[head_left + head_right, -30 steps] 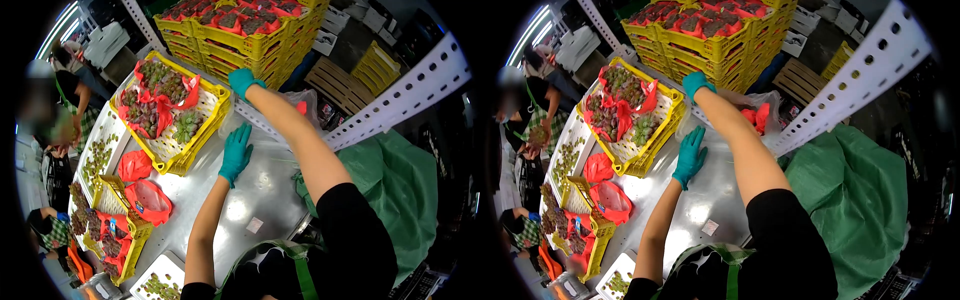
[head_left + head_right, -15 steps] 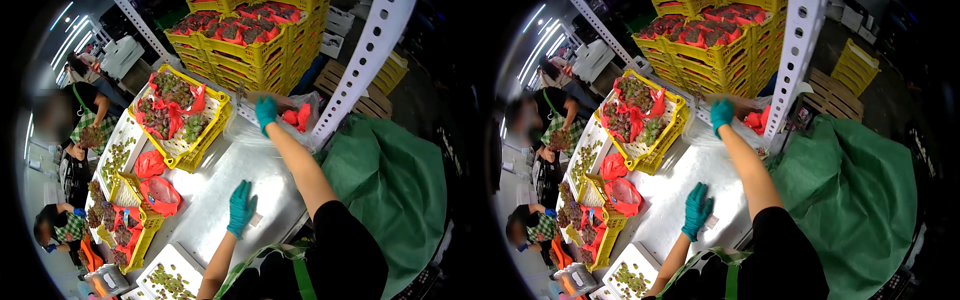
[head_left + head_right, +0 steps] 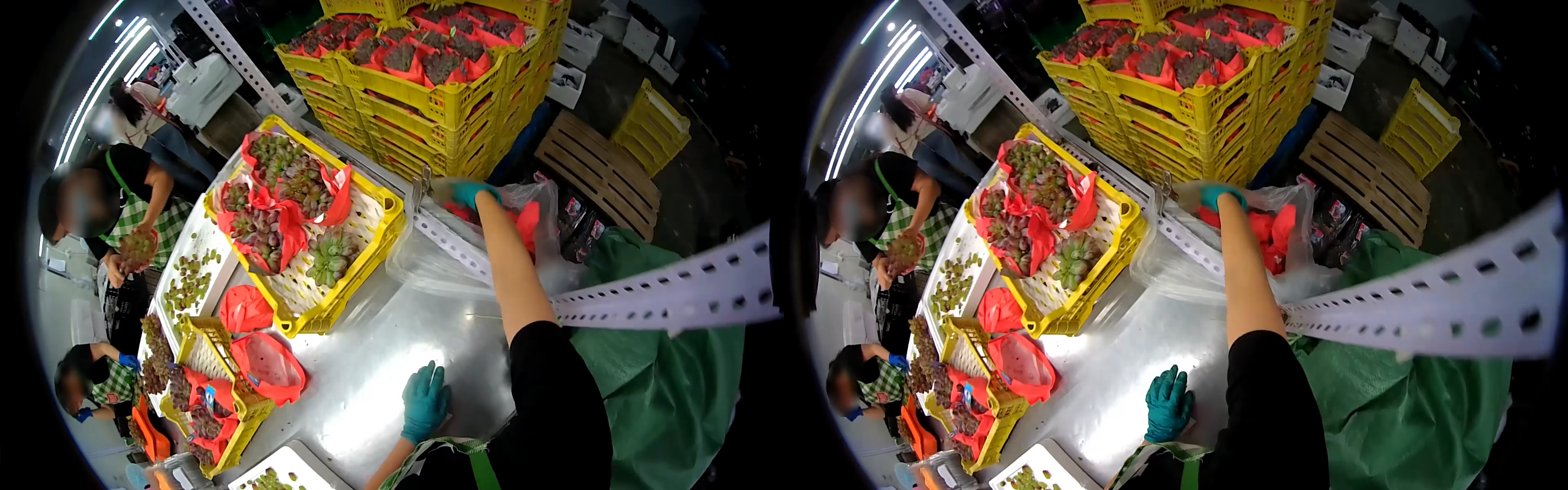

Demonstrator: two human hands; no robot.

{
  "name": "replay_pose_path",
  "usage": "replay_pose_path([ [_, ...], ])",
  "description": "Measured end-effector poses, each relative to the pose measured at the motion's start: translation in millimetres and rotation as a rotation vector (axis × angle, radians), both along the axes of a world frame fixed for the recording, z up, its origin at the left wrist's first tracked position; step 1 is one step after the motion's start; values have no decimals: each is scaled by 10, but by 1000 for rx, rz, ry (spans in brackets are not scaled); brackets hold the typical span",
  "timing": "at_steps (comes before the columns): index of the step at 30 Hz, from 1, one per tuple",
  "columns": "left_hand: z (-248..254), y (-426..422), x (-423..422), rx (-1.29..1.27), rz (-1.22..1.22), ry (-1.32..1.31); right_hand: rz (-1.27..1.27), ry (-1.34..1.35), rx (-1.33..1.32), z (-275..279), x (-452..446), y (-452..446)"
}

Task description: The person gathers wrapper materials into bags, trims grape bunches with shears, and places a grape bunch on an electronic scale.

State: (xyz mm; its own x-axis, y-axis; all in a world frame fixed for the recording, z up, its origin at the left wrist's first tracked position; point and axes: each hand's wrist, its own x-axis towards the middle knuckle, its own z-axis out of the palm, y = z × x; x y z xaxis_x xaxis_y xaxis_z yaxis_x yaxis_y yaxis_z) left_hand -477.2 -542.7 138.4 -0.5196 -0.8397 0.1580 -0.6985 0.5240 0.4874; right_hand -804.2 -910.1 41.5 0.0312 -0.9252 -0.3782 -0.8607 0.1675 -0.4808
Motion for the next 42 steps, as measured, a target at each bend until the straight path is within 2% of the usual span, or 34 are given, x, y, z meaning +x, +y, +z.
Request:
replay_pose_path([
  [3,30,-29,-18,-13,4,-13,-7,-195,3,163,-97,-485],
  [5,80,-59,-42,4,10,-12,-169,-35,-86,369,67,-790],
  [7,67,-81,-50,-10,1,-4,84,636,-300,788,327,-684],
  [10,87,-77,-61,11,5,-18,67,761,-545,615,348,-764],
  [11,85,-77,-66,6,4,-17,-166,536,-699,152,248,-1026],
  [14,81,-57,-47,16,0,-19,-156,306,-370,682,374,-487],
  [15,98,-59,-45,41,-2,-18,-208,271,-358,534,346,-499],
  [16,115,-61,-50,67,1,-17,-321,24,-449,174,135,-614],
  [18,151,-1,-45,85,40,8,-324,-415,-423,-46,40,-705],
  [19,116,18,-4,88,32,23,-307,-463,-412,-53,-7,-681],
  [22,86,73,76,70,52,26,-332,-386,-501,190,-139,-407],
  [24,30,101,127,30,35,95,-495,-561,-752,348,48,-427],
  [27,-79,149,134,-27,64,119,-673,-697,-1035,1109,476,72],
  [28,-111,135,153,-39,72,129,-654,-663,-1072,1642,979,443],
  [30,-142,201,175,-43,73,149,-288,-579,-1372,2239,1984,1056],
  [31,-118,196,205,-23,59,156,-135,-1140,-1028,2498,2505,1457],
  [33,-47,206,297,134,-15,197,338,-1059,-921,2648,3358,1895],
  [34,-12,203,372,211,-55,210,537,-868,-1048,2758,3751,2147],
  [35,163,288,473,226,-39,204,655,-804,-1017,2656,4103,2261],
  [36,293,401,604,248,-33,220,744,-625,-929,2608,4380,2333],
  [37,411,509,752,266,-27,235,726,-279,-911,2433,4677,2307],
  [39,705,750,1123,319,-4,259,693,11,-694,2164,5050,2130],
  [40,752,905,1332,244,72,301,667,146,-591,2007,5251,2046],
  [42,853,1222,1737,170,231,388,567,130,-537,1335,5412,1711],
])
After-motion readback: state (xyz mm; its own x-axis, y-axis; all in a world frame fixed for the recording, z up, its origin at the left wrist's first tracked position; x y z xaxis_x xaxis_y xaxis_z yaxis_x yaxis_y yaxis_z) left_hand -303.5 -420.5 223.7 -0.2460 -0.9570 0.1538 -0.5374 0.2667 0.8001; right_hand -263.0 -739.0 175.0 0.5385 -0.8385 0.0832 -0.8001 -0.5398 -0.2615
